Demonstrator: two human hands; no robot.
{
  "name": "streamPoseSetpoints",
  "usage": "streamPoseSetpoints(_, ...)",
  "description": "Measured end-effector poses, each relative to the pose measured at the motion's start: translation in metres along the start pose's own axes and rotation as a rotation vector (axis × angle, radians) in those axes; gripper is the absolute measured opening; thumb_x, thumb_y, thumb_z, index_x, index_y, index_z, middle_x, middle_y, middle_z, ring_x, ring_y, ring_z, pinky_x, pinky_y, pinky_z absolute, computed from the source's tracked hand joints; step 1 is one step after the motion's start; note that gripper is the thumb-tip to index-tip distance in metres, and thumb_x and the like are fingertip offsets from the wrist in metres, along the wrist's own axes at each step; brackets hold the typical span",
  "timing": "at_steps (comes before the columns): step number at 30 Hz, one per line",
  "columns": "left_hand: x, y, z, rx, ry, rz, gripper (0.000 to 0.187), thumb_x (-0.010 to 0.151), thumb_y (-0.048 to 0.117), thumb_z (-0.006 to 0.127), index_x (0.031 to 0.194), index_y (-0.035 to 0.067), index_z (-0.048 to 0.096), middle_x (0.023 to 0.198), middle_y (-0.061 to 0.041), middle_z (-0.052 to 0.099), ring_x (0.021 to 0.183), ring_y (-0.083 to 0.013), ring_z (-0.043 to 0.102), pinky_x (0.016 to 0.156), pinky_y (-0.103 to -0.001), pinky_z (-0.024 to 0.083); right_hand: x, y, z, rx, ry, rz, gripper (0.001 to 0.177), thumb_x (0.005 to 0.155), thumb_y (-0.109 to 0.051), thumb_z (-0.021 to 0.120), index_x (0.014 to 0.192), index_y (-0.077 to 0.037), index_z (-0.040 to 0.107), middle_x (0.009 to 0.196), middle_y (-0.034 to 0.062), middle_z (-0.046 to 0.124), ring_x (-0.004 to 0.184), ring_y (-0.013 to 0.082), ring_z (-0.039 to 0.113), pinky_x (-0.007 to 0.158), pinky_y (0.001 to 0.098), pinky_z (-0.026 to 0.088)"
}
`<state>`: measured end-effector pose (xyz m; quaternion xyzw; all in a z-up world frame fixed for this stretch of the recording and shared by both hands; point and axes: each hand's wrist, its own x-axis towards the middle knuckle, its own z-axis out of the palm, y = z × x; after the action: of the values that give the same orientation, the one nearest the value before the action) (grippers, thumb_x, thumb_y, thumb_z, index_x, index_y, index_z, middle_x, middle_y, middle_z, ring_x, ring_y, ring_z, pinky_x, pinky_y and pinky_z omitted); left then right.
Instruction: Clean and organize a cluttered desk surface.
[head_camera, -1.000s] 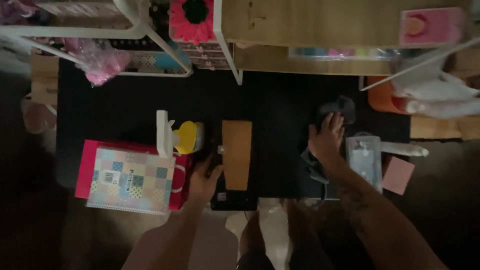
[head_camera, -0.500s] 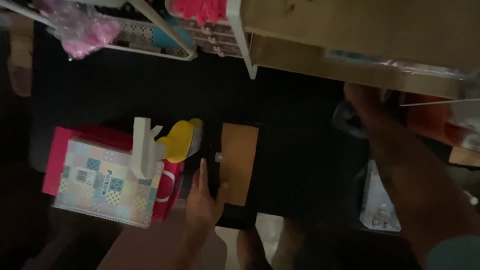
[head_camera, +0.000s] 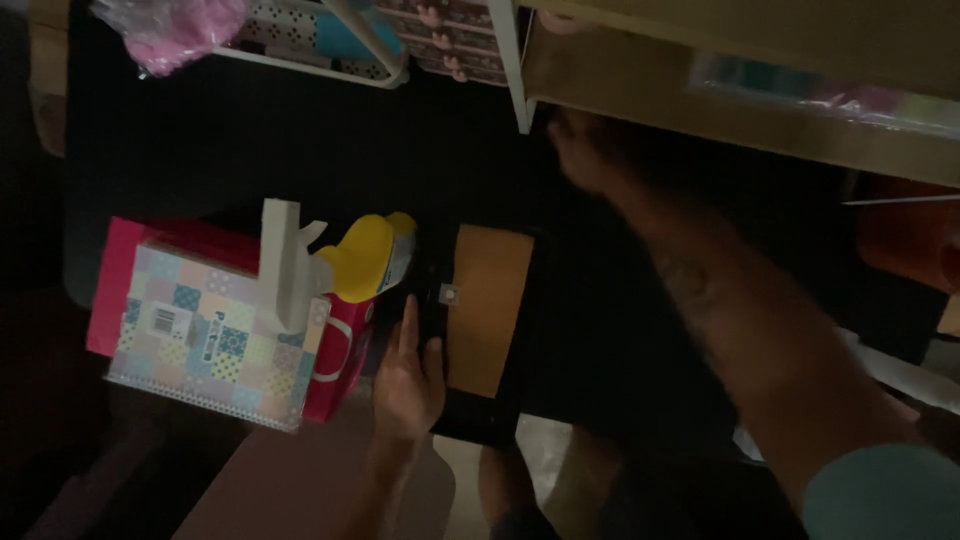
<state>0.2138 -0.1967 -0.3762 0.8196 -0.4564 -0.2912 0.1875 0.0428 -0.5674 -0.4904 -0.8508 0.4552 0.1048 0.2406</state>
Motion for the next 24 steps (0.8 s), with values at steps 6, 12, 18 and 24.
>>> streamPoseSetpoints(6,0.0,0.013,-0.01,-0.051,0.065,0.059,0.06,0.105,0.026,0.048,0.158,0.002,0.033,0.133,-0.034,0.059,0.109,-0.0472,0.065,0.08,-0.05,0.059,-0.113,-0.042,-0.021,0.01,0.39,-0.33,0.047,0.102,-0.018,0.057,0.145,0.002,0.053,0.158,0.0229,0.043,0.15,0.0419,0.032,0.123,0.057,0.021)
streamPoseSetpoints(12,0.002,-0.006,0.002,-0.118,0.089,0.118,0.056,0.109,0.03,0.044,0.155,-0.001,0.039,0.137,-0.036,0.057,0.123,-0.0505,0.061,0.095,-0.053,0.054,-0.232,-0.066,0.008,0.024,0.092,0.022,0.058,0.095,-0.013,0.053,0.151,-0.003,0.042,0.162,0.02,0.03,0.15,0.0374,0.023,0.122,0.0554,0.014)
streamPoseSetpoints(18,0.004,-0.012,0.009,-0.081,0.134,0.187,0.055,0.107,0.03,0.045,0.152,-0.002,0.043,0.138,-0.034,0.058,0.122,-0.0501,0.059,0.098,-0.053,0.05,-0.349,-0.057,0.089,0.069,0.117,-0.054,0.061,0.097,-0.023,0.052,0.151,0.002,0.038,0.161,0.0241,0.027,0.15,0.0425,0.021,0.12,0.0581,0.014)
streamPoseSetpoints(24,0.003,0.051,-0.033,-0.229,-0.212,-0.42,0.059,0.1,0.031,0.041,0.156,0.013,0.037,0.134,-0.021,0.061,0.105,-0.0417,0.071,0.088,-0.05,0.058,-0.338,-0.03,0.071,0.075,0.257,0.02,0.057,0.101,-0.028,0.051,0.151,-0.001,0.042,0.162,0.022,0.031,0.15,0.0415,0.028,0.122,0.0575,0.021)
